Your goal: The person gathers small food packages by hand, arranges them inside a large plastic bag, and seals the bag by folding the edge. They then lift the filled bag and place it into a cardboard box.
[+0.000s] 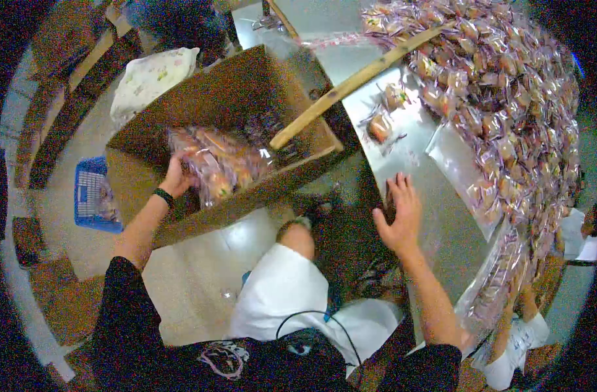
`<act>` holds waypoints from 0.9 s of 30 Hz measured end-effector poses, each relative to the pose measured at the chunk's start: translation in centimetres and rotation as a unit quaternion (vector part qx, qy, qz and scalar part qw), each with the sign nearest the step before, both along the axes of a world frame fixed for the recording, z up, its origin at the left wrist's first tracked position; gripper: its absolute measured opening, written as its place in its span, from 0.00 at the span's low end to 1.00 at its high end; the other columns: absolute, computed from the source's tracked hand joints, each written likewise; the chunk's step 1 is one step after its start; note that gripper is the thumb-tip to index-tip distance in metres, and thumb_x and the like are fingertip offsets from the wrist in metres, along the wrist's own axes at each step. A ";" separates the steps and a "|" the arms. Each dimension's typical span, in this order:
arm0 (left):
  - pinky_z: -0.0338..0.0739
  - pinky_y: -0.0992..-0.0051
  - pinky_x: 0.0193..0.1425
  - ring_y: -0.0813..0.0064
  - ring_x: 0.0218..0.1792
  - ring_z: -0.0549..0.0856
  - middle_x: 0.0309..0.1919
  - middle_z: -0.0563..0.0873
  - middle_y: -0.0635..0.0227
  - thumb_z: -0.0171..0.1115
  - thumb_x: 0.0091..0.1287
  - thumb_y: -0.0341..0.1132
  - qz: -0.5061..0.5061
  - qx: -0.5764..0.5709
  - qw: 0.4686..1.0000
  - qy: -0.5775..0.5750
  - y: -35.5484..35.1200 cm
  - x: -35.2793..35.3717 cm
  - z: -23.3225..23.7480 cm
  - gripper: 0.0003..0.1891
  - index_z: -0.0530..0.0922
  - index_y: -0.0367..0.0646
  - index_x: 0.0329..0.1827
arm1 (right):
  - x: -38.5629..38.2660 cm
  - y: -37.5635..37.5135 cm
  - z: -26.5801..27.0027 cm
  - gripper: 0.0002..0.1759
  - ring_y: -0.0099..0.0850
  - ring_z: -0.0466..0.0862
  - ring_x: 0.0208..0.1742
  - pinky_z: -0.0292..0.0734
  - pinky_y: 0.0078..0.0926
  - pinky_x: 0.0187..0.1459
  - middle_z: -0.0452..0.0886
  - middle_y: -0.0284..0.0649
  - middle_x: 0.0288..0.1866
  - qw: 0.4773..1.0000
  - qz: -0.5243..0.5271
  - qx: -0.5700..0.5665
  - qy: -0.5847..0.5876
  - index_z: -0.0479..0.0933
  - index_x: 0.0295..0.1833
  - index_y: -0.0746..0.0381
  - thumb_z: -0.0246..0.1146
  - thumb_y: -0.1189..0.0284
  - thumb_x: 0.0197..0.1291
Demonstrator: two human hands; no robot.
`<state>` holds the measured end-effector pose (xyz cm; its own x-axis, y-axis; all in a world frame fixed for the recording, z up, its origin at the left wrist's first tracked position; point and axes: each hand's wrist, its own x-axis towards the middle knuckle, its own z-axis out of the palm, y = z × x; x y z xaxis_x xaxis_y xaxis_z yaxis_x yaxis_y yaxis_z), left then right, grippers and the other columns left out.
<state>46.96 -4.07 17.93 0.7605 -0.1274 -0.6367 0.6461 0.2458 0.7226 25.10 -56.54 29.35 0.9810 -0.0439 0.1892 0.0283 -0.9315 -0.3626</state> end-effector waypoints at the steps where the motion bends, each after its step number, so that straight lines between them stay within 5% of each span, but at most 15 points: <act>1: 0.85 0.61 0.49 0.67 0.45 0.88 0.46 0.89 0.65 0.52 0.72 0.49 -0.020 -0.008 1.000 0.007 -1.2 -0.2 -0.8 0.19 0.80 0.46 0.54 | 0.0 -0.1 -0.1 0.39 0.54 0.58 0.84 0.51 0.53 0.79 0.62 0.52 0.83 1.000 0.001 0.002 -0.001 0.70 0.75 0.61 0.67 0.60 0.58; 2: 0.82 0.64 0.47 0.70 0.42 0.87 0.45 0.88 0.67 0.54 0.72 0.46 -0.040 -0.012 0.999 0.016 -2.0 0.0 -2.0 0.17 0.80 0.45 0.53 | -0.1 -0.3 -0.4 0.39 0.54 0.58 0.84 0.51 0.53 0.79 0.62 0.52 0.83 1.000 0.002 0.007 0.001 0.70 0.75 0.61 0.67 0.60 0.58; 3: 0.87 0.58 0.47 0.65 0.48 0.89 0.51 0.88 0.65 0.54 0.71 0.50 -0.087 0.011 0.995 -0.039 -2.6 0.4 -3.0 0.18 0.81 0.50 0.54 | -0.1 -0.5 -0.6 0.38 0.54 0.58 0.84 0.50 0.54 0.79 0.62 0.53 0.83 1.000 0.005 0.023 -0.003 0.71 0.74 0.61 0.66 0.58 0.58; 5: 0.83 0.61 0.47 0.68 0.47 0.88 0.49 0.88 0.63 0.56 0.70 0.44 -0.020 0.032 0.999 -0.022 -3.2 0.4 -5.3 0.16 0.81 0.45 0.53 | 0.1 -0.7 -0.7 0.38 0.55 0.57 0.84 0.50 0.54 0.79 0.62 0.53 0.83 1.000 0.004 0.028 0.007 0.72 0.73 0.61 0.66 0.56 0.59; 7: 0.83 0.61 0.52 0.66 0.48 0.86 0.52 0.86 0.58 0.56 0.69 0.37 -0.003 -0.078 0.996 0.039 -3.3 1.8 -6.4 0.15 0.79 0.40 0.54 | 0.1 -0.9 -0.6 0.38 0.56 0.57 0.84 0.50 0.54 0.79 0.62 0.53 0.83 1.000 0.004 0.024 0.020 0.73 0.73 0.61 0.64 0.53 0.61; 11: 0.86 0.60 0.46 0.64 0.50 0.88 0.55 0.86 0.58 0.54 0.69 0.40 0.029 -0.095 0.994 0.039 -6.2 2.4 -5.0 0.20 0.79 0.42 0.60 | 0.3 -0.9 -0.2 0.37 0.57 0.58 0.83 0.50 0.54 0.79 0.63 0.55 0.82 0.999 0.010 0.029 0.019 0.74 0.71 0.62 0.61 0.50 0.63; 15: 0.84 0.59 0.54 0.68 0.48 0.87 0.57 0.86 0.62 0.57 0.71 0.43 -0.136 -0.059 0.983 0.108 -6.4 4.4 -14.1 0.24 0.75 0.45 0.68 | 0.5 -0.7 -0.6 0.36 0.57 0.59 0.83 0.50 0.54 0.78 0.64 0.56 0.81 0.999 0.004 0.033 0.017 0.75 0.70 0.63 0.61 0.49 0.63; 16: 0.82 0.61 0.54 0.71 0.48 0.86 0.57 0.86 0.66 0.59 0.73 0.50 -0.214 0.117 0.962 0.122 -9.1 3.6 -10.4 0.26 0.75 0.47 0.69 | 0.4 -0.8 -0.4 0.36 0.57 0.59 0.83 0.50 0.55 0.78 0.64 0.56 0.81 0.999 0.006 0.032 0.020 0.76 0.70 0.63 0.61 0.49 0.63; 17: 0.82 0.60 0.54 0.71 0.47 0.86 0.55 0.87 0.66 0.59 0.73 0.52 -0.256 0.188 0.942 0.112 -9.3 3.6 -11.7 0.27 0.76 0.47 0.69 | 0.5 -1.0 -0.5 0.37 0.57 0.59 0.83 0.50 0.55 0.78 0.63 0.56 0.82 0.999 0.008 0.022 0.029 0.75 0.70 0.62 0.61 0.50 0.63; 21: 0.81 0.56 0.54 0.68 0.41 0.86 0.47 0.89 0.65 0.57 0.76 0.59 -0.131 0.348 0.914 -0.163 0.5 5.2 -31.6 0.30 0.77 0.44 0.67 | 0.4 -1.1 -0.4 0.36 0.58 0.57 0.83 0.50 0.56 0.78 0.60 0.57 0.83 0.999 0.012 0.016 0.047 0.73 0.71 0.62 0.61 0.54 0.60; 23: 0.80 0.59 0.56 0.59 0.49 0.86 0.52 0.88 0.56 0.59 0.75 0.53 -0.250 0.542 0.785 -0.166 7.3 5.0 -38.8 0.26 0.79 0.41 0.65 | 0.3 -0.9 -0.4 0.36 0.59 0.56 0.84 0.49 0.56 0.78 0.60 0.57 0.83 0.998 0.011 0.020 0.058 0.73 0.71 0.62 0.61 0.55 0.59; 25: 0.81 0.60 0.55 0.55 0.51 0.87 0.51 0.89 0.54 0.62 0.73 0.49 -0.230 0.569 0.781 -0.114 6.6 5.1 -36.6 0.25 0.81 0.39 0.63 | 0.6 -0.8 -0.3 0.37 0.59 0.56 0.84 0.49 0.57 0.78 0.60 0.58 0.83 0.998 0.006 0.020 0.058 0.72 0.71 0.62 0.62 0.55 0.59; 27: 0.82 0.59 0.54 0.56 0.50 0.87 0.50 0.89 0.56 0.65 0.70 0.50 -0.144 0.453 0.879 -0.034 3.7 1.6 -30.7 0.25 0.81 0.40 0.62 | 0.4 -1.1 -0.4 0.38 0.60 0.56 0.84 0.49 0.59 0.77 0.60 0.59 0.83 0.998 0.009 0.018 0.063 0.71 0.71 0.62 0.62 0.54 0.59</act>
<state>48.52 -0.36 -12.73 0.8203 0.2148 -0.5301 0.5346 -0.6173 0.5772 25.47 -57.69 28.95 0.9975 -0.0314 0.0628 -0.0038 -0.9177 -0.3974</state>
